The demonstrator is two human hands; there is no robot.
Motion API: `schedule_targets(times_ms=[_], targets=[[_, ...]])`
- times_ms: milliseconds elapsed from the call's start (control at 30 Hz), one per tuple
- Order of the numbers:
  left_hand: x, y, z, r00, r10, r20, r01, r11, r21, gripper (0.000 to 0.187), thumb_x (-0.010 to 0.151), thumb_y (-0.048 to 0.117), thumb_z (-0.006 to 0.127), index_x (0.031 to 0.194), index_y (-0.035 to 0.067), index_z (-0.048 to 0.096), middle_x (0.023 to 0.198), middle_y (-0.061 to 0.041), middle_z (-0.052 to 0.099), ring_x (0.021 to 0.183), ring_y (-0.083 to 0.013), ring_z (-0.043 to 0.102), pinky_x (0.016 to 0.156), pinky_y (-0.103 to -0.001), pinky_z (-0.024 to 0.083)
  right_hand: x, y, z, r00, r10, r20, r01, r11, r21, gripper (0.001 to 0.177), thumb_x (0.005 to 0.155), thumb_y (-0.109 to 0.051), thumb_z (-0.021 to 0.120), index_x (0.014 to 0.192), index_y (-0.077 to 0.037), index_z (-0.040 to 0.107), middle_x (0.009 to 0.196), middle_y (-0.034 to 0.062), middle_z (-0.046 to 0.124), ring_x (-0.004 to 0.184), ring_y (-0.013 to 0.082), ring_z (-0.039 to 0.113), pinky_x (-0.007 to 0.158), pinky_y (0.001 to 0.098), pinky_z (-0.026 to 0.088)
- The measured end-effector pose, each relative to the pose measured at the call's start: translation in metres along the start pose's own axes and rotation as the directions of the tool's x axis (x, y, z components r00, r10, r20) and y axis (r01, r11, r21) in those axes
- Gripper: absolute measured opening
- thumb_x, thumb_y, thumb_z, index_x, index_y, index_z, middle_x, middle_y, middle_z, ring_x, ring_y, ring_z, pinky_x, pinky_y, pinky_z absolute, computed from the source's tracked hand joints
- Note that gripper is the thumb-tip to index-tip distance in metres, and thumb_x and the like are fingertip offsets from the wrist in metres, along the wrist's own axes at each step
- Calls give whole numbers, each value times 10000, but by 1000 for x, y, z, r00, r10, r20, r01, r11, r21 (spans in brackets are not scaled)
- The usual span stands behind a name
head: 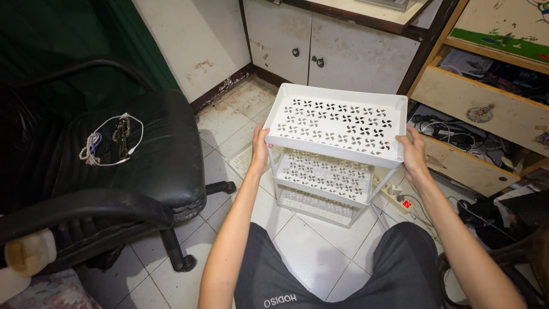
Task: The person assembles a white plastic storage rack by inserting vertical support poles into the corners of perforated trays and stacking them. The person then stands and places the assembled rack upright on the floor.
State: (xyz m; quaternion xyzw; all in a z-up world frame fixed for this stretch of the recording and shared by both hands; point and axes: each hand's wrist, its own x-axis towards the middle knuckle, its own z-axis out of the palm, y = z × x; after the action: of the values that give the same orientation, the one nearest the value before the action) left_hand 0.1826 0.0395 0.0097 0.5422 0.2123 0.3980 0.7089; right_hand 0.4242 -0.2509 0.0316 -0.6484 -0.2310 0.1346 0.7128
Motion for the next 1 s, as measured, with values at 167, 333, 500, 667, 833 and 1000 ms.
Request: schedule_targets(times_ms=[167, 333, 500, 667, 833, 1000], targets=[[5, -6, -1, 1000, -9, -26, 8, 998, -64, 602, 776, 276, 467, 1313, 59, 300, 1129, -132, 493, 976, -193, 455, 804, -298, 343, -1, -2, 3, 999, 23, 24, -25, 998, 65, 440, 823, -116, 493, 1247, -31, 408, 1026, 140, 552, 850, 166, 569, 689, 259, 484], [6, -5, -1, 1000, 9, 23, -8, 998, -67, 575, 798, 271, 450, 1308, 43, 309, 1173, -127, 488, 1077, -215, 453, 899, -320, 344, -9, -8, 4, 996, 87, 33, -89, 993, 73, 427, 836, -178, 499, 1233, -62, 396, 1026, 119, 555, 872, 152, 575, 686, 263, 488], [-17, -8, 8, 964, 222, -146, -184, 954, 235, 568, 891, 346, 427, 1330, 11, 295, 1332, -171, 354, 1239, -258, 310, 1020, -364, 200, -13, -9, -1, 985, 157, 65, -163, 981, 109, 402, 858, -276, 498, 1197, -80, 404, 1019, 86, 549, 870, 131, 573, 669, 268, 488], [-84, -3, 52, 652, 757, -39, -333, 332, 883, 675, 829, 271, 570, 1376, 50, 241, 1440, -221, 190, 1326, -349, 206, 1076, -485, 104, -12, -3, -8, 982, 129, 135, -157, 961, 228, 380, 897, -322, 419, 1185, -74, 401, 1042, 78, 522, 885, 134, 582, 687, 280, 525], [-122, 12, 138, 551, 617, 562, -801, 201, 565, 542, 757, 306, 665, 1221, 102, 472, 1276, -101, 436, 1242, -262, 315, 1037, -469, 179, -28, 19, -23, 980, 106, 167, -142, 964, 224, 382, 920, -333, 357, 1208, -92, 422, 1009, 56, 552, 832, 144, 581, 652, 235, 473], [-128, 20, 191, 524, 503, 687, -850, 260, 459, 356, 750, 96, 602, 1100, 55, 544, 1096, -93, 534, 1106, -259, 440, 1016, -456, 236, -51, 71, -43, 992, -93, 80, 82, 987, 136, 274, 912, -207, 491, 1066, 11, 553, 957, 62, 578, 869, 102, 549, 746, 220, 452]])
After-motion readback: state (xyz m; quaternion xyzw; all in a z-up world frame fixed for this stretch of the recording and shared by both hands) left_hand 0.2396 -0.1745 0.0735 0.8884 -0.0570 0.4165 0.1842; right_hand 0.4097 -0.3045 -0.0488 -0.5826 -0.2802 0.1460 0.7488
